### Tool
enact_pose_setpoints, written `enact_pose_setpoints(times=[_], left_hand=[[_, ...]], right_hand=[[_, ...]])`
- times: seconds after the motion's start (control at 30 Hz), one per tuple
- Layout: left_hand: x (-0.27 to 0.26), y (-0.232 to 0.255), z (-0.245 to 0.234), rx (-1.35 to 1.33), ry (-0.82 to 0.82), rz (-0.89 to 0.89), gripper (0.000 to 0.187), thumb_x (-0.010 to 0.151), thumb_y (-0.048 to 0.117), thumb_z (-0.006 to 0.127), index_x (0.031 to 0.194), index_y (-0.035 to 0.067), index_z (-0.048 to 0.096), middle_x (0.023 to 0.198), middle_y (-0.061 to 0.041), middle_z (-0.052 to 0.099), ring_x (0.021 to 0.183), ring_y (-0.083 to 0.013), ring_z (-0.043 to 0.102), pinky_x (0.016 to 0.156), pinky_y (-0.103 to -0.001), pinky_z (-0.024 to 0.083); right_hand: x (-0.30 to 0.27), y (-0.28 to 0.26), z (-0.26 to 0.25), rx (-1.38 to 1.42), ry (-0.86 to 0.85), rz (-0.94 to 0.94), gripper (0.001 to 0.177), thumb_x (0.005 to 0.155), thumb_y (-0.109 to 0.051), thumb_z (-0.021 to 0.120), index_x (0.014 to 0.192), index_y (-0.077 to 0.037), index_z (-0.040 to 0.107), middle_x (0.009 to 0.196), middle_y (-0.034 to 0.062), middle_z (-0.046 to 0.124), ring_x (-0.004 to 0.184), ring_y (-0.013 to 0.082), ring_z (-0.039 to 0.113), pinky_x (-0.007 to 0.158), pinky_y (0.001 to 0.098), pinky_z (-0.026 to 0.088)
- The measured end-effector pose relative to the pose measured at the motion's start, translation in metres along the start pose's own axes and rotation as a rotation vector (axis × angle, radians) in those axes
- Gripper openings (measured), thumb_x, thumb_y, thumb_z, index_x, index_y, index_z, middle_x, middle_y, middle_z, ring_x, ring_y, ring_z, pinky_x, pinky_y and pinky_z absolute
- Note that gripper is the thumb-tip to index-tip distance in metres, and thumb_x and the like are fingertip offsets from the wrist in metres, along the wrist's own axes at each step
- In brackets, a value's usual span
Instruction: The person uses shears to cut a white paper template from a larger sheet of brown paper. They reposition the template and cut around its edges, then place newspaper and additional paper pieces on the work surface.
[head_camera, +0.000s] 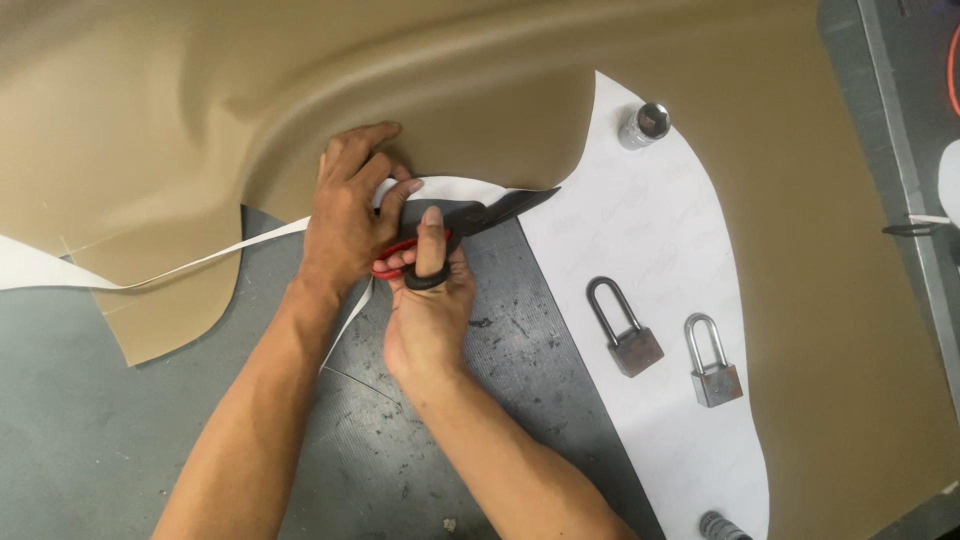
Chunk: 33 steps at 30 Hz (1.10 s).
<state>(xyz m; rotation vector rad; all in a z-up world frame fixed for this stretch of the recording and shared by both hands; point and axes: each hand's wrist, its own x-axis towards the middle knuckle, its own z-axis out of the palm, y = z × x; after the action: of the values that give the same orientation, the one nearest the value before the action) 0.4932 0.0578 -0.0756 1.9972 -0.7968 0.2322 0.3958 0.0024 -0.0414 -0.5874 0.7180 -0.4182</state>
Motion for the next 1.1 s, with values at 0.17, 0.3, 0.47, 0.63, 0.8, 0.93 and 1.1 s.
enact_pose_setpoints(times=[0.17, 0.3, 0.47, 0.63, 0.8, 0.93, 1.1], left_hand=[[-0.001, 0.004, -0.001, 0.036, -0.012, 0.009, 0.015, 0.092, 0.007, 0.078, 0.097, -0.001, 0.066, 0.141, -0.014, 0.061, 0.131, -0.035, 0.053, 0.11, -0.046, 0.045], [0.0, 0.008, -0.002, 0.036, -0.012, 0.0, 0.014, 0.092, 0.006, 0.077, 0.096, -0.001, 0.066, 0.141, -0.015, 0.06, 0.132, -0.0358, 0.052, 0.11, -0.045, 0.045], [0.001, 0.011, -0.001, 0.048, -0.014, -0.003, 0.013, 0.093, 0.004, 0.077, 0.096, -0.002, 0.065, 0.142, -0.015, 0.059, 0.132, -0.0368, 0.052, 0.11, -0.045, 0.046], [0.001, 0.012, -0.001, 0.064, -0.013, 0.003, 0.013, 0.094, 0.004, 0.076, 0.097, -0.002, 0.064, 0.142, -0.016, 0.059, 0.132, -0.038, 0.052, 0.11, -0.046, 0.046], [0.002, 0.015, -0.001, 0.088, -0.017, 0.023, 0.013, 0.095, 0.003, 0.074, 0.097, -0.003, 0.063, 0.141, -0.018, 0.059, 0.132, -0.0395, 0.052, 0.111, -0.046, 0.045], [0.001, 0.015, 0.0, 0.115, -0.014, 0.03, 0.012, 0.096, 0.003, 0.073, 0.097, -0.003, 0.063, 0.141, -0.018, 0.059, 0.131, -0.0393, 0.052, 0.111, -0.046, 0.045], [0.001, 0.015, 0.003, 0.117, -0.007, 0.016, 0.01, 0.098, 0.003, 0.071, 0.098, -0.002, 0.062, 0.14, -0.018, 0.06, 0.131, -0.0378, 0.052, 0.111, -0.046, 0.045]], right_hand=[[0.004, -0.012, -0.011, -0.02, 0.0, 0.019, 0.025, 0.096, -0.033, 0.071, 0.088, -0.012, 0.059, 0.071, -0.0018, 0.056, 0.065, 0.0109, 0.055, 0.071, 0.031, 0.052], [0.003, -0.02, -0.018, -0.051, -0.007, 0.045, 0.03, 0.097, -0.033, 0.073, 0.082, -0.013, 0.056, 0.071, -0.0016, 0.056, 0.065, 0.0106, 0.056, 0.071, 0.0316, 0.054], [0.002, -0.027, -0.026, -0.095, 0.002, 0.057, 0.028, 0.094, -0.033, 0.074, 0.081, -0.014, 0.059, 0.069, -0.0021, 0.056, 0.063, 0.0105, 0.056, 0.067, 0.0302, 0.052], [0.007, -0.039, -0.036, -0.11, -0.036, 0.072, 0.029, 0.094, -0.034, 0.074, 0.079, -0.015, 0.06, 0.067, -0.0035, 0.054, 0.062, 0.0094, 0.055, 0.066, 0.0296, 0.052], [0.001, -0.05, -0.047, -0.174, -0.016, 0.111, 0.03, 0.093, -0.033, 0.077, 0.076, -0.016, 0.058, 0.064, -0.0042, 0.054, 0.06, 0.0099, 0.056, 0.065, 0.0288, 0.052], [0.007, -0.062, -0.055, -0.249, -0.035, 0.14, 0.029, 0.09, -0.034, 0.077, 0.076, -0.016, 0.059, 0.062, -0.0027, 0.056, 0.057, 0.0114, 0.057, 0.062, 0.0292, 0.052], [0.012, -0.071, -0.065, -0.28, -0.039, 0.153, 0.025, 0.09, -0.032, 0.079, 0.082, -0.016, 0.063, 0.061, -0.0045, 0.053, 0.056, 0.0088, 0.054, 0.058, 0.0267, 0.049]])
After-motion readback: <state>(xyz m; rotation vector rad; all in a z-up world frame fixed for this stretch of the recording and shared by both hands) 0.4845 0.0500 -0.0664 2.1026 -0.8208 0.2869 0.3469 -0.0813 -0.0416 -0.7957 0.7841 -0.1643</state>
